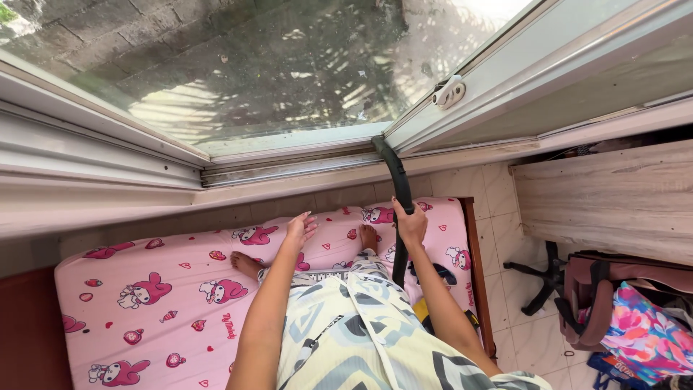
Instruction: Clean the tracks and frame of a sliding window using a vacuum and a cloth.
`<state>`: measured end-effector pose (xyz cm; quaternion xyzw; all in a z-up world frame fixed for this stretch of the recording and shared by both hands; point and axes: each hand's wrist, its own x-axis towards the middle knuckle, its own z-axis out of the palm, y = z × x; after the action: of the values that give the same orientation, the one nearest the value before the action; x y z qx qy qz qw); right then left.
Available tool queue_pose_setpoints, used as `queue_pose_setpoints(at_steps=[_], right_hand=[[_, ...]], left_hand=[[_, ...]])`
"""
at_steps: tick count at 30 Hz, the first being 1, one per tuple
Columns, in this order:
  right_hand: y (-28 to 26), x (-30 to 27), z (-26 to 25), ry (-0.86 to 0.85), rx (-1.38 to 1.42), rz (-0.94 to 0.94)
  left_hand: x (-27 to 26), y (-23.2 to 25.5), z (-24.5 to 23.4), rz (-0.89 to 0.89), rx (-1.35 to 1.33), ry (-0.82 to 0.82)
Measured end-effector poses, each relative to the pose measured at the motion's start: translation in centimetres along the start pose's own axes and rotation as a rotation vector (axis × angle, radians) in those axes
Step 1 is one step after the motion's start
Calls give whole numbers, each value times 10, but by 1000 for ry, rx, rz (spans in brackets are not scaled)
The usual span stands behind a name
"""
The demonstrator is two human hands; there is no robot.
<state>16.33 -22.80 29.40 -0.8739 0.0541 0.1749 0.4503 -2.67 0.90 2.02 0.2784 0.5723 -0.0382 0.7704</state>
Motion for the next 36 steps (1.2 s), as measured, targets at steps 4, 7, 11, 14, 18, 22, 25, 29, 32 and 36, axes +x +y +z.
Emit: queue_pose_setpoints(at_steps=[4, 7, 11, 14, 18, 22, 25, 29, 32, 36], right_hand=[[9, 3, 6, 8, -3, -8], [10, 0, 4, 0, 26, -10], [8, -5, 3, -27, 25, -52], [12, -1, 9, -27, 22, -62], [5, -4, 9, -37, 12, -34], [5, -11, 2, -30, 62, -128], [11, -12, -2, -6, 137, -175], [6, -13, -9, -5, 196, -152], [4, -10, -10, -4, 162, -124], [1, -4, -8, -8, 109, -16]], left_hand=[[5, -3, -10, 2, -15, -5], [6, -6, -16, -6, -28, -4], [5, -6, -18, -10, -43, 0], [3, -7, -17, -9, -56, -4], [3, -3, -16, -4, -91, -25], [1, 0, -18, 11, -95, -8], [-2, 3, -20, 0, -109, -2], [-2, 4, -16, 3, -98, -8], [-1, 3, -13, 5, -99, -15], [1, 2, -10, -6, -105, -11]])
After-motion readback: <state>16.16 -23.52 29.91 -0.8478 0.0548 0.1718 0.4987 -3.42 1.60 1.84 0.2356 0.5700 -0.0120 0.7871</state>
